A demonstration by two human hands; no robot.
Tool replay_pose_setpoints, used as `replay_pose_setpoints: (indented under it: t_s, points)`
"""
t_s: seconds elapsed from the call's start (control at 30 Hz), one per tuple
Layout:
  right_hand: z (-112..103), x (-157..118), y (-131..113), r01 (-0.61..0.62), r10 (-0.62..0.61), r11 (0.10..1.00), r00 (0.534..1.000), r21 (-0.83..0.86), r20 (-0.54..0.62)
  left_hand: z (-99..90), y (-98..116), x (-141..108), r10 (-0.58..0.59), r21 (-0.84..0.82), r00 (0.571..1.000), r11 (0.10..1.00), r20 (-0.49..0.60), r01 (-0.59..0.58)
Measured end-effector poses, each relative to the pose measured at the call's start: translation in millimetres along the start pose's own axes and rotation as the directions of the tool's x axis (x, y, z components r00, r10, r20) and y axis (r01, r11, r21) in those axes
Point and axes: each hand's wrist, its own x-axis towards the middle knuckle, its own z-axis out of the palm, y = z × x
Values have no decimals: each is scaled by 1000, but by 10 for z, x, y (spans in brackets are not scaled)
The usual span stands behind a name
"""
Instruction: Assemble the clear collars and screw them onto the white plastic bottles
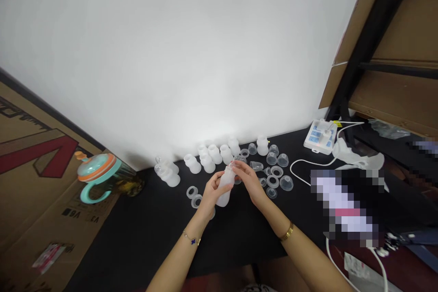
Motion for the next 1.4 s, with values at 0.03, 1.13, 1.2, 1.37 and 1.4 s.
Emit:
replay_pose_setpoints:
  t_s: [0.03,1.13,1.2,1.37,1.4]
  points:
    - [1,1,0,1,-1,1000,1000,-1,-3,-3,-5,4,-1,-5,1000,1000,0,1]
    - [10,-25,-43,22,-22,1000,1000,-20,-22,6,71,-25,-75,-78,996,994,40,78]
    - [11,-24,-44,23,-23,999,1000,-23,-21,3,63,-21,-78,-84,996,993,34,81]
    - [-1,-11,-23,24,-25,1000,1000,-16,-8,-2,59,-13,-72,-88,996,993,50,76]
    - [-4,-7,-18,23,-24,1000,1000,-18,-7,-1,62,-14,-78,-92,996,992,51,83]
